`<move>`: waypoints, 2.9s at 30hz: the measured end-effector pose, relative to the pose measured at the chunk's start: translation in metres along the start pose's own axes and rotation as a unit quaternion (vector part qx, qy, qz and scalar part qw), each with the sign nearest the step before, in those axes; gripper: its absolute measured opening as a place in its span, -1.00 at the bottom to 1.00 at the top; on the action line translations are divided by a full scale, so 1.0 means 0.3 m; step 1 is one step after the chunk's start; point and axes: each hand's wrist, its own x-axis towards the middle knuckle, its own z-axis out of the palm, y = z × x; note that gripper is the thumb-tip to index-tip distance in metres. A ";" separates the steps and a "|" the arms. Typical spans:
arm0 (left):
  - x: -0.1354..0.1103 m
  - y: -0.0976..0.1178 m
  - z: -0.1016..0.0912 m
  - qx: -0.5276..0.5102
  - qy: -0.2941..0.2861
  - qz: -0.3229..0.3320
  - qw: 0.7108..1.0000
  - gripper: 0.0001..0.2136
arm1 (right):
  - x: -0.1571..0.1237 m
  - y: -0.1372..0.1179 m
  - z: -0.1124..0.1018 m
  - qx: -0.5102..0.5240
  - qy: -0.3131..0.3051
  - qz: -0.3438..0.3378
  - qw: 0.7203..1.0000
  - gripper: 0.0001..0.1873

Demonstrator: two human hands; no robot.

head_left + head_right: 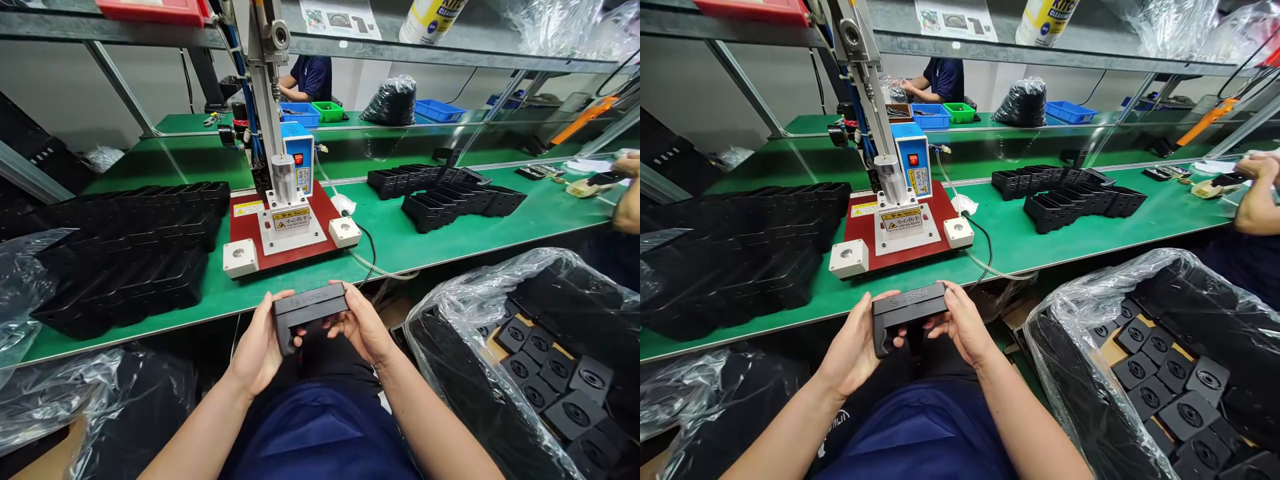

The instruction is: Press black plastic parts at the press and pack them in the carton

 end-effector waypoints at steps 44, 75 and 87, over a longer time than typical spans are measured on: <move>-0.031 -0.040 -0.076 0.549 -0.130 0.373 0.737 -0.57 | -0.057 0.290 -0.088 0.306 0.053 0.341 0.887 -0.54; 0.114 -0.077 -0.082 0.171 -0.027 0.072 0.982 -0.57 | -0.076 0.263 -0.017 0.191 -0.095 0.433 0.876 0.10; 0.067 -0.122 -0.067 -0.180 0.014 -0.117 0.977 -0.79 | -0.111 0.202 0.031 0.198 -0.231 0.286 0.909 -0.06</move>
